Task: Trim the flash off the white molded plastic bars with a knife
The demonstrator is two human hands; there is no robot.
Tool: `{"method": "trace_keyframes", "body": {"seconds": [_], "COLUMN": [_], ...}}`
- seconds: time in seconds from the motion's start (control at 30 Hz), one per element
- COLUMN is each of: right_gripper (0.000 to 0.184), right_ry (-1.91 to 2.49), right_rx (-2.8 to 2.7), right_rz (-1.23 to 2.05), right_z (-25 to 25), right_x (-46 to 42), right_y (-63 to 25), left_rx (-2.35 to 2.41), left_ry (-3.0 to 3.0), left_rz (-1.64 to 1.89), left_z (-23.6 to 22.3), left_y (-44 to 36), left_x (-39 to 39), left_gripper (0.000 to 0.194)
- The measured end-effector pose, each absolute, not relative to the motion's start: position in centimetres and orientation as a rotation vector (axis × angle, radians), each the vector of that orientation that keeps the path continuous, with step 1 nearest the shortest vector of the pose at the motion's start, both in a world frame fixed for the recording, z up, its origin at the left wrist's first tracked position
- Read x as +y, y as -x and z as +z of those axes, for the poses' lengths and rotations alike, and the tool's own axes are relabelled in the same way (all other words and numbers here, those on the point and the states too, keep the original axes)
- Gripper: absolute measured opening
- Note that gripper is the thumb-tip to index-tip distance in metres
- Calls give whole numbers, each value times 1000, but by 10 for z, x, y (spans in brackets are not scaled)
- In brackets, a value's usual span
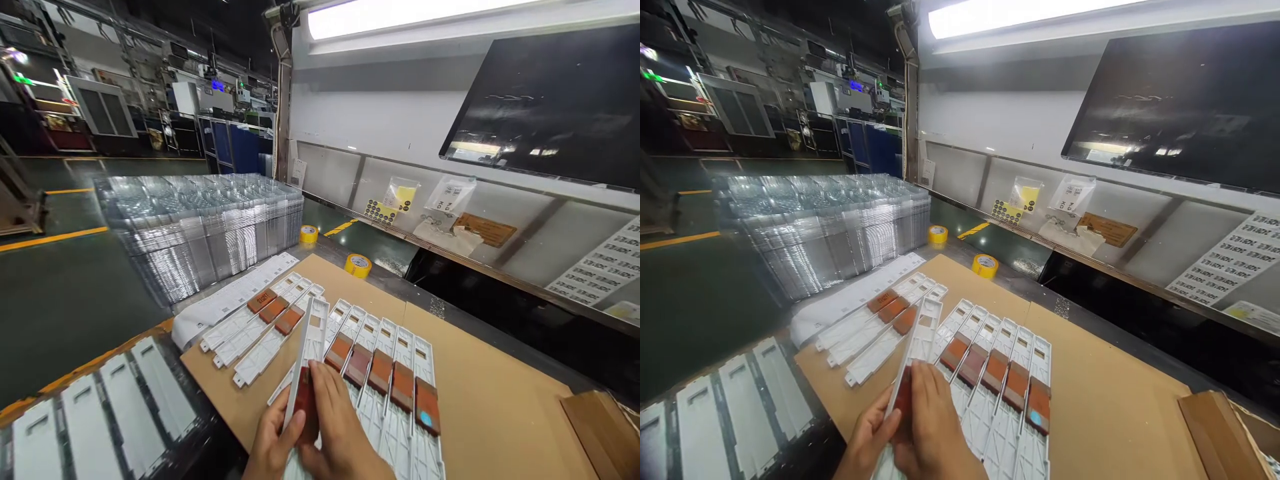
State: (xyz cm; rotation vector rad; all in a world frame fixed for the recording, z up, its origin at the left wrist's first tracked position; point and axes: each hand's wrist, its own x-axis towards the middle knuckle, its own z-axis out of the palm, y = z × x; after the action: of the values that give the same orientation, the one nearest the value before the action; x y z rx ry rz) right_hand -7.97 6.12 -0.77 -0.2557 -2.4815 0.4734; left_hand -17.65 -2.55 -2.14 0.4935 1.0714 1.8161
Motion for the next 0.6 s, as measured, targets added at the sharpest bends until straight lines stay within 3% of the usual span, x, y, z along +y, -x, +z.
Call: {"method": "trace_keyframes", "body": {"seconds": [0.17,0.37,0.47,0.6], "right_gripper": [90,58,44,40], "right_ry": [316,920,950,993], "right_rx": [-2445,-1756,-1589,-1540], "right_rz": [748,1341,1432,1432], "right_z": [-9,7,18,16], "right_x": [59,54,44,31], "right_y": [73,89,104,117], "left_rx": [1077,1156,1321,1640], "left_ry": [-484,-547,-612,-726], "left_rz": [1801,1713,1639,1583], "left_z": [-18,-17,-20,-30], "left_y": [169,155,155,161], "left_x": [-33,-46,-55,-63], "left_gripper": [52,60,60,46]}}
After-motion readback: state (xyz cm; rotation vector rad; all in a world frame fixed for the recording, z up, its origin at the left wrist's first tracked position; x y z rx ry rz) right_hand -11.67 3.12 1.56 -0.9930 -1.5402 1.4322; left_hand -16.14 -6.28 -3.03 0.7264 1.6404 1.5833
